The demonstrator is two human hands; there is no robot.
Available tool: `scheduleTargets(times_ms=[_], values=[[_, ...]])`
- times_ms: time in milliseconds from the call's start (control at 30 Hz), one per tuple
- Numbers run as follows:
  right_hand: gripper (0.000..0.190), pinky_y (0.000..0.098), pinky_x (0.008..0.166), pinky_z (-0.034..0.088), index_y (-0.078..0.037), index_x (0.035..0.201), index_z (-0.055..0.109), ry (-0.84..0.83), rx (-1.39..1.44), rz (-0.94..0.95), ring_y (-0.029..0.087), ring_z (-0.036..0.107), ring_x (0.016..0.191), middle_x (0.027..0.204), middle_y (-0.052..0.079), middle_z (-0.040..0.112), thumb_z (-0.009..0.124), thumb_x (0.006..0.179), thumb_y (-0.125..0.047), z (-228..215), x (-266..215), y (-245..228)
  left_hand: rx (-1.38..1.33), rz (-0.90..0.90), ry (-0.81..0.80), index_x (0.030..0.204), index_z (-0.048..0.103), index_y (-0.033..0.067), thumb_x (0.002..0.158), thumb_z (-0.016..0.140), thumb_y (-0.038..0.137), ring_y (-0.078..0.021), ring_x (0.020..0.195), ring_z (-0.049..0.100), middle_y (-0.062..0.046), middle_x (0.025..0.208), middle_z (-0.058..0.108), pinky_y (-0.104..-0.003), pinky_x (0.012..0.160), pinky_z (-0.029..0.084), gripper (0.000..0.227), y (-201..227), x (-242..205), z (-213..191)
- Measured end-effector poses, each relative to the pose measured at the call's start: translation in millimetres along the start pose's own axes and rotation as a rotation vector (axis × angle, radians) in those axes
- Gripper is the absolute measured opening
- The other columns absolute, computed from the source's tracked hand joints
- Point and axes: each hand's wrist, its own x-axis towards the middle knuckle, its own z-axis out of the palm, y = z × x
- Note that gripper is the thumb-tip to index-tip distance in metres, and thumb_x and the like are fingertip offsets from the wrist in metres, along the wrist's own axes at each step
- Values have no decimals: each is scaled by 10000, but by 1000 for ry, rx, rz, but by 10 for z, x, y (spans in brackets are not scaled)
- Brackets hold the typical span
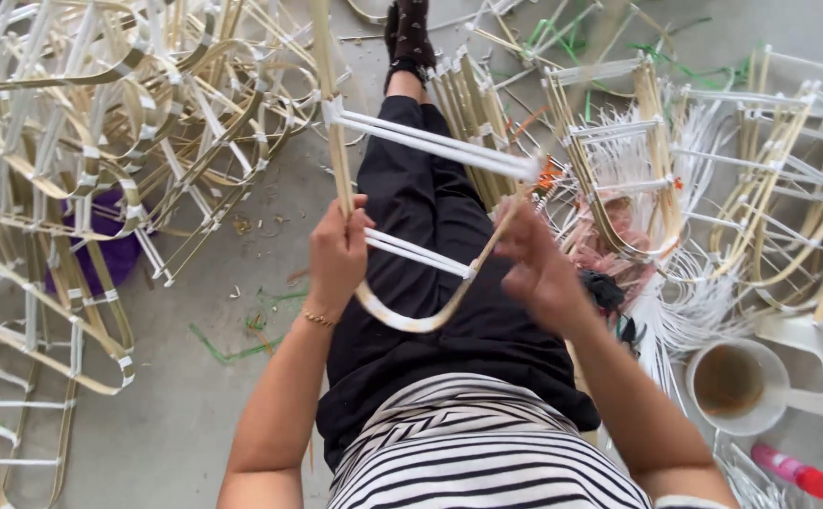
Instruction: Assembling bamboo frame structures using strips and adhesive or tape in a workshop setting.
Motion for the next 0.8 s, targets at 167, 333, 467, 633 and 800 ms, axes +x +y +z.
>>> scheduleTargets(times_ms=[167, 333, 467, 633, 800], values=[[624, 437, 1102, 524, -52, 1620, 297, 80, 290, -165, 295, 614, 1282, 1436, 211, 521, 537, 1102, -303, -394, 327, -620, 429, 348, 84, 1315, 577, 39, 1037, 593, 65, -341, 804, 694, -160, 1061, 712, -400, 670, 552, 279, 652, -203, -263], [511, 438, 1118, 518, -17, 1658, 327, 35, 359, -205, 324, 663, 1239, 1352, 260, 597, 449, 1195, -198, -519, 197, -593, 570, 475, 103, 1355, 568, -6, 1030, 588, 20, -295, 777, 681, -142, 1035, 690, -386, 653, 544, 326, 990, -435, -472], [552, 516, 1170, 497, 2, 1580, 298, 252, 506, -169, 340, 634, 1313, 1553, 117, 524, 481, 1089, -171, -494, 149, -529, 617, 622, 152, 1322, 584, -39, 1036, 593, 47, -269, 806, 688, -130, 1018, 684, -375, 678, 560, 299, 1101, -528, -539], [559, 535, 1097, 552, -51, 1607, 364, -80, 641, -263, 378, 642, 1312, 1411, 252, 626, 559, 1096, -168, -539, 208, -529, 554, 663, 112, 1290, 603, -39, 1039, 599, 80, -261, 789, 685, -132, 1001, 687, -378, 674, 564, 278, 1200, -592, -581], [505, 517, 1122, 560, -13, 1551, 379, 31, 564, -175, 393, 646, 1300, 1337, 252, 645, 544, 1121, -221, -550, 110, -384, 542, 649, 94, 1264, 612, -45, 1022, 631, 47, -235, 771, 677, -129, 1009, 705, -356, 660, 562, 260, 1143, -664, -564]])
